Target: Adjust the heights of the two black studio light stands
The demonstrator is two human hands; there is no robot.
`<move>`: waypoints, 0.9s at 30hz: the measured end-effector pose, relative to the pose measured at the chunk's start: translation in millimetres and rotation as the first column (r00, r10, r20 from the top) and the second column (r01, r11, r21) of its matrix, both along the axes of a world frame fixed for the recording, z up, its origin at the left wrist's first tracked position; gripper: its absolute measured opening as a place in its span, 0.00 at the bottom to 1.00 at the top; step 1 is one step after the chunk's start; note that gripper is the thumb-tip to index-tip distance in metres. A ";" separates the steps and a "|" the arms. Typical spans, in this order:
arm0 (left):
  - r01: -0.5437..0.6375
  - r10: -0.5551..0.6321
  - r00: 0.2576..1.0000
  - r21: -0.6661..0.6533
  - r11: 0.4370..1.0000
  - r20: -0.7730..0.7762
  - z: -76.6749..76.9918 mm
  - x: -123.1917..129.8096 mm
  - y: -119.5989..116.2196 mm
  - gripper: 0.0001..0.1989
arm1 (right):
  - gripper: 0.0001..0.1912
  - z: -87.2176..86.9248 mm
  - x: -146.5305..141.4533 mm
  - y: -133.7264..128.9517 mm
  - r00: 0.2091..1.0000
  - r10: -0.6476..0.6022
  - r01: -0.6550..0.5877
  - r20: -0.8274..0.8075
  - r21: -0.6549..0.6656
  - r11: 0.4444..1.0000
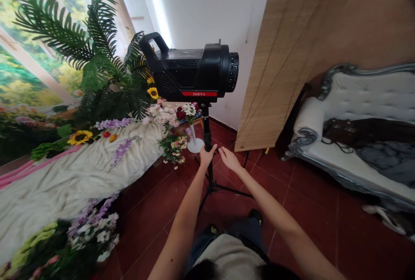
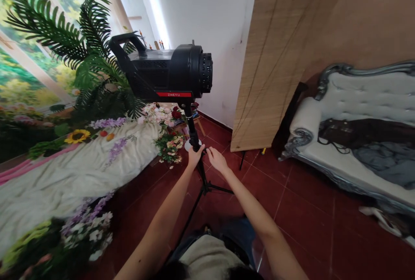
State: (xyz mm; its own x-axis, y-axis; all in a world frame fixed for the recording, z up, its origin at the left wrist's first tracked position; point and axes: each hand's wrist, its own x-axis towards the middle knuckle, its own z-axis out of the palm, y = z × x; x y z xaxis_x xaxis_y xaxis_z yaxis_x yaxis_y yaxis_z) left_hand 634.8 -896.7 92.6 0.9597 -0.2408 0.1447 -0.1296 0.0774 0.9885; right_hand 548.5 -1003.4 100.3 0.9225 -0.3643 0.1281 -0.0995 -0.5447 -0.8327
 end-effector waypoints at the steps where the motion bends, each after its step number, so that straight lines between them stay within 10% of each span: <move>1: 0.005 -0.005 1.000 -0.001 1.000 -0.015 0.4 -0.2 -0.3 0.20 | 0.20 -2.5 3.8 0.1 1.000 0.002 -0.002 0.006 0.061 0.998; 6: -0.050 0.051 0.998 0.030 0.998 -0.021 3.3 -2.1 0.1 0.21 | 0.22 -3.8 21.6 5.1 0.991 -0.003 0.078 -0.136 0.552 0.830; 12: -0.064 0.063 0.998 0.048 0.997 0.012 5.9 -4.1 1.1 0.20 | 0.18 18.3 26.4 -1.5 0.917 0.319 0.155 -0.239 0.951 0.266; 18: -0.076 0.076 0.997 0.057 0.995 0.003 4.5 -2.3 1.4 0.20 | 0.16 24.9 23.3 -8.6 0.932 0.355 0.164 -0.065 0.952 -0.257; 27: 0.060 -0.057 0.998 0.106 0.993 -0.029 0.7 5.1 7.7 0.18 | 0.18 24.1 23.2 7.5 0.998 0.048 0.058 -0.040 0.865 -0.498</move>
State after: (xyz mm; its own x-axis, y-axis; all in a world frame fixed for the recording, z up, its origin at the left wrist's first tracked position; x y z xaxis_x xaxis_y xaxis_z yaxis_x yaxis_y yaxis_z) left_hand 639.9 -888.9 93.3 0.9467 -0.3094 0.0900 -0.1018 -0.0222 0.9946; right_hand 571.7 -995.9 124.4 0.9021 0.1143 -0.4161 -0.1489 0.9875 -0.0515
